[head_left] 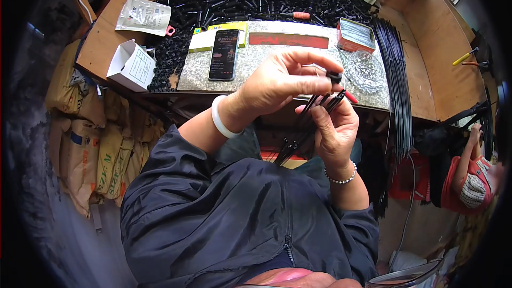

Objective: Assembling thin black rods and a cylindrical base component at a factory workstation.

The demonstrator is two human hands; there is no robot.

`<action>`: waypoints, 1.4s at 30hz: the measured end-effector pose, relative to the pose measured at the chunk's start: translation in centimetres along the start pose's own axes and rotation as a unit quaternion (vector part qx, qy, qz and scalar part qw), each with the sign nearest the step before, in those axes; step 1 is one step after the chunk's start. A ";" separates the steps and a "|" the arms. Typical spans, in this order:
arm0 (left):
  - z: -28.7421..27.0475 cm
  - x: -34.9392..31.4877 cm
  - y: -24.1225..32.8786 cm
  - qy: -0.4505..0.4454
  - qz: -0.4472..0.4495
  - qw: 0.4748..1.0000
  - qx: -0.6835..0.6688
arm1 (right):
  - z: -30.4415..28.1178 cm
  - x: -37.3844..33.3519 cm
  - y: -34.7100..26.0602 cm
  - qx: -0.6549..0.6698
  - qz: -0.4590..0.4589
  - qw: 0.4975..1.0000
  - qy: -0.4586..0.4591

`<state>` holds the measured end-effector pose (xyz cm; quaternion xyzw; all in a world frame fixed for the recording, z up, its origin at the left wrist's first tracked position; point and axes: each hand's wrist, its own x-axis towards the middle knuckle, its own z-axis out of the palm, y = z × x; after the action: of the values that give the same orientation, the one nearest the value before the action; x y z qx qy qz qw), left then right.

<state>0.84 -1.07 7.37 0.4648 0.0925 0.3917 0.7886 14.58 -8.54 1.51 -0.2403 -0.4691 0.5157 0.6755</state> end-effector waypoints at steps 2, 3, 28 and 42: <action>0.5 -0.2 0.3 -0.018 -0.018 0.994 0.103 | -0.1 0.0 -0.1 0.008 -0.003 1.000 0.008; 0.5 -0.3 0.3 -0.017 -0.017 0.994 0.102 | 0.1 0.1 -0.1 0.011 -0.004 1.000 0.012; -0.3 -0.5 0.6 -0.075 0.118 0.968 0.207 | -0.5 -0.1 -1.0 -0.042 0.016 0.999 -0.028; 0.4 -0.3 0.7 -0.044 0.057 0.992 0.105 | 0.0 0.5 0.7 0.176 0.055 0.981 -0.063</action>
<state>0.40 -1.36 8.10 0.5662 0.0710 0.4034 0.7153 14.25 -7.83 1.15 -0.1097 -0.3988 0.6405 0.6471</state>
